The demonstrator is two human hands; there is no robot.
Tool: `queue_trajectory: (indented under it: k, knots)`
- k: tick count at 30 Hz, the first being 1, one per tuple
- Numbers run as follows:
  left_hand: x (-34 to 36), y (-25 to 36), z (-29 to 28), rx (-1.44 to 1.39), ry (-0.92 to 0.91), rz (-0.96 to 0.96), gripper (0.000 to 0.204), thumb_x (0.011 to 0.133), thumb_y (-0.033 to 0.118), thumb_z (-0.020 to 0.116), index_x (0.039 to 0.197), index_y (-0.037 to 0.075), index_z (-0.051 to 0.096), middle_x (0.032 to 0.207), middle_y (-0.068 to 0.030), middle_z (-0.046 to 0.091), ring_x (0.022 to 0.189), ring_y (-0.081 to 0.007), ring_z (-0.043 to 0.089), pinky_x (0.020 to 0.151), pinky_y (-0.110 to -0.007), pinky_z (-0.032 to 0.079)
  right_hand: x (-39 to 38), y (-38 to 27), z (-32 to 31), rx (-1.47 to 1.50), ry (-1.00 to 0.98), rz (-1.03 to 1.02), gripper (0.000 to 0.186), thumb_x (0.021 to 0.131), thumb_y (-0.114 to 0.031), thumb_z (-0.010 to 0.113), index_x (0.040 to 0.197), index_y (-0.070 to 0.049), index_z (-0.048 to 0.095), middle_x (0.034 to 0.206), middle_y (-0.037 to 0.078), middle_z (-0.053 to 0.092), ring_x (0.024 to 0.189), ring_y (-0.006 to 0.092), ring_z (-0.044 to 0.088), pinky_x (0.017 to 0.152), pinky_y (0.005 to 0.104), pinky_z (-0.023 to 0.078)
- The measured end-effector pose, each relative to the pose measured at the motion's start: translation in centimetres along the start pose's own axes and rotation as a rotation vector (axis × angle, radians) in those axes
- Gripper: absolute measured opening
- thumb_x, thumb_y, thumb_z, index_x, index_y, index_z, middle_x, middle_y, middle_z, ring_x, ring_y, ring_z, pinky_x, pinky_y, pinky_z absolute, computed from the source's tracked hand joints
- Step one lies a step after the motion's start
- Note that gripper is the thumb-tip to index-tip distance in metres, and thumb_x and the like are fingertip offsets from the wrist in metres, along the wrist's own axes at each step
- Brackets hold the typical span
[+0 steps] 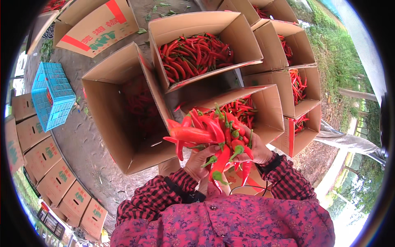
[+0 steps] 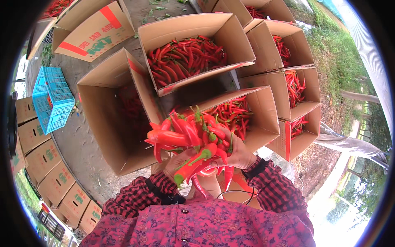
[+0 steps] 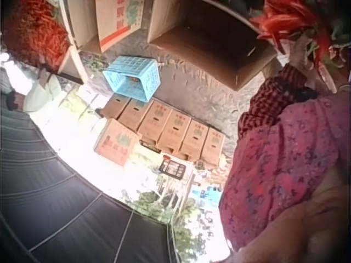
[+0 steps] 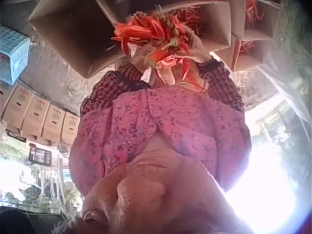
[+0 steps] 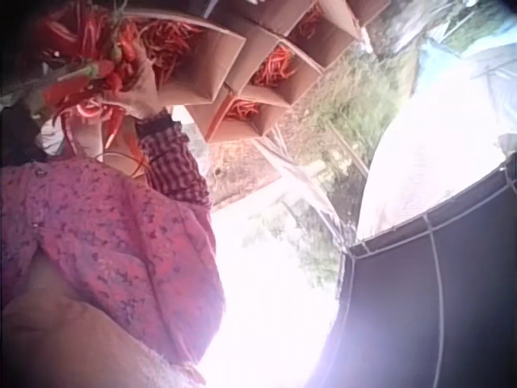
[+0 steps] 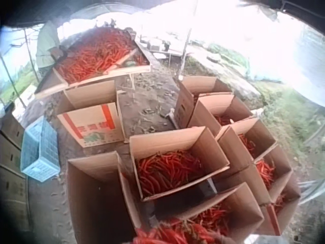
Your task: Sorting red chili peppers and packing them into cardboard boxes.
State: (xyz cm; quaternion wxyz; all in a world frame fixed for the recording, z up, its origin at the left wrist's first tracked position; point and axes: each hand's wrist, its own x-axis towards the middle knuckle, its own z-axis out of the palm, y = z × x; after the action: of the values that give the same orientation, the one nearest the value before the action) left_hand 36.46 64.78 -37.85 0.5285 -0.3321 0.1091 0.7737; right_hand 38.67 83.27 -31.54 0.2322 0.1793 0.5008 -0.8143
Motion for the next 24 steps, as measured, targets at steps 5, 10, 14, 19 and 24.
queue_trajectory:
  k: [5, 10, 14, 19, 24]
  knots:
    - [-9.8, 8.0, 2.1, 0.182, -0.024, 0.205, 0.04, 0.078, 0.008, 0.058, 0.115, 0.001, 0.043, 0.106, -0.0127, 0.055, 0.096, -0.0251, 0.056, 0.083, -0.039, 0.048, 6.1, -1.1, 8.5, -0.03, -0.223, -0.08, 0.087, 0.059, -0.001, 0.075, 0.131, -0.006, 0.025, 0.128, 0.005, 0.036, 0.114, 0.0144, 0.04, 0.096, 0.0308, 0.035]
    - [-14.6, 16.0, -0.6, 0.304, -0.015, 0.327, 0.042, 0.08, 0.013, 0.057, 0.118, 0.001, 0.043, 0.112, -0.0144, 0.052, 0.1, -0.0268, 0.054, 0.088, -0.041, 0.045, 13.0, 1.8, 14.7, -0.07, -0.339, -0.116, 0.09, 0.061, -0.007, 0.076, 0.132, -0.008, 0.022, 0.129, 0.007, 0.035, 0.116, 0.0152, 0.037, 0.098, 0.0317, 0.032]
    - [-13.2, 24.6, -8.6, 0.406, 0.207, 0.401, 0.043, 0.08, 0.025, 0.058, 0.118, 0.008, 0.045, 0.114, -0.012, 0.052, 0.104, -0.0272, 0.052, 0.087, -0.046, 0.043, 20.9, 7.3, 17.2, 0.139, -0.334, -0.036, 0.086, 0.063, -0.009, 0.074, 0.132, -0.006, 0.022, 0.119, 0.007, 0.045, 0.11, 0.0137, 0.042, 0.095, 0.029, 0.034]
    - [-6.7, 33.1, -15.5, 0.38, 0.353, 0.243, 0.045, 0.081, 0.033, 0.055, 0.12, 0.013, 0.044, 0.116, -0.0091, 0.051, 0.107, -0.0278, 0.049, 0.087, -0.051, 0.039, 29.8, 14.1, 15.8, 0.013, 0.178, -0.019, 0.095, 0.066, -0.017, 0.074, 0.135, -0.002, 0.01, 0.124, 0.014, 0.041, 0.112, 0.0198, 0.042, 0.097, 0.0307, 0.03]
    - [-0.8, 31.1, -14.7, 0.957, 0.9, 0.654, 0.05, 0.079, 0.026, 0.055, 0.124, 0.01, 0.039, 0.119, -0.008, 0.044, 0.114, -0.0232, 0.036, 0.092, -0.047, 0.029, 29.5, 15.7, 13.3, -0.307, 0.128, -0.112, 0.073, 0.074, -0.021, 0.065, 0.13, 0.003, 0.024, 0.132, 0.018, 0.033, 0.122, 0.0232, 0.031, 0.098, 0.0283, 0.028]
